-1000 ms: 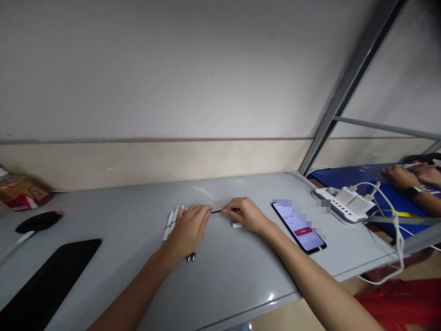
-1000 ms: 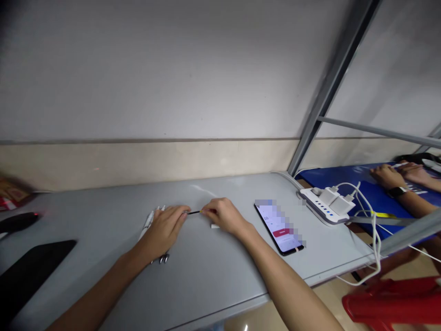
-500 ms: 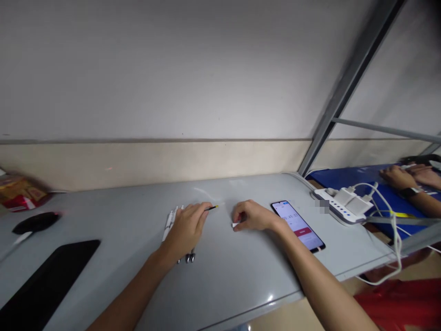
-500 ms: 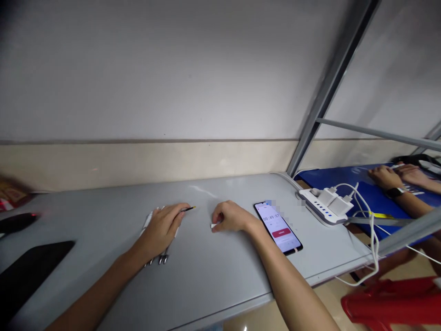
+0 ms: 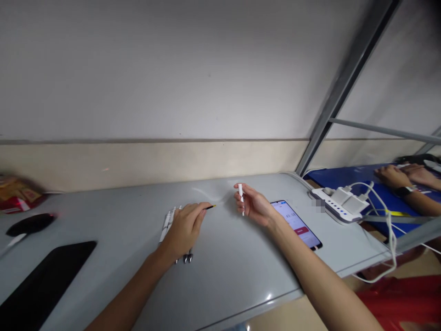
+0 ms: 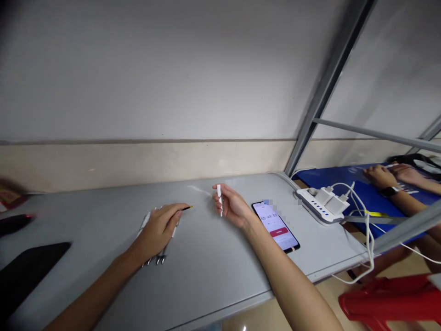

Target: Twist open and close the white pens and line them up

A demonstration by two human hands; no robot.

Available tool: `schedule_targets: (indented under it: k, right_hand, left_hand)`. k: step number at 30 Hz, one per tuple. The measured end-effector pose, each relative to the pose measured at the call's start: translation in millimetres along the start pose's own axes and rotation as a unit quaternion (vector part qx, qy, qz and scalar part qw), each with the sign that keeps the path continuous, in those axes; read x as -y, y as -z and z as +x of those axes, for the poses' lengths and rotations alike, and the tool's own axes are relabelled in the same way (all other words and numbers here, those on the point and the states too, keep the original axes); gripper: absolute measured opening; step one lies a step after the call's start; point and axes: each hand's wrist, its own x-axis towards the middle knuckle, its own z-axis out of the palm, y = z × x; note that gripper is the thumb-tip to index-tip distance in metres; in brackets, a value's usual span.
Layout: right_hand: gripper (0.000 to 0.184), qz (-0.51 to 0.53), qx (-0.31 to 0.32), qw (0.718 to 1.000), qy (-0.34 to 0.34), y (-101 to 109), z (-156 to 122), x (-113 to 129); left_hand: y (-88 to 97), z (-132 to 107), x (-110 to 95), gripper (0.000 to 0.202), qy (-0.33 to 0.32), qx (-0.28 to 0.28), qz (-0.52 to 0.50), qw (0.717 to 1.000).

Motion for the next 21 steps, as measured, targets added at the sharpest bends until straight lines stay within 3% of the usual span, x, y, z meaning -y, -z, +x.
schedule_targets:
  k: [3,5,8,11,17,21]
  right_hand:
    - [0.026,-0.042,0.002,0.999,0.006,-2.2,0.9,-4.0]
    - [0.026,-0.143,-0.006,0.989,0.05,-5.1,0.1,-5.5]
    - [0.025,-0.348,-0.027,0.926,0.144,-9.5,-2.5,-6.3]
    - [0.021,-0.482,-0.017,0.853,0.2,-11.1,-5.5,-6.2]
    - [0.015,-0.596,0.025,0.769,0.229,-11.2,-8.6,-7.6]
    - [0.017,-0.626,0.061,0.736,0.251,-16.6,-8.8,-14.9]
  left_hand:
    - [0.0,-0.7,0.0,0.033,0.006,-0.005,0.013,1.0]
    - [-0.3,-1.3,0.5,0.033,0.009,-0.007,0.02,1.0]
    - [-1.6,-2.7,1.8,0.033,0.002,-0.004,0.031,1.0]
    - [-3.4,-3.6,3.0,0.032,-0.005,0.001,0.048,0.999]
    - [-6.1,-4.4,3.1,0.031,-0.026,0.019,0.077,0.996]
    - [-8.5,-6.4,1.8,0.032,-0.043,0.034,0.099,0.994]
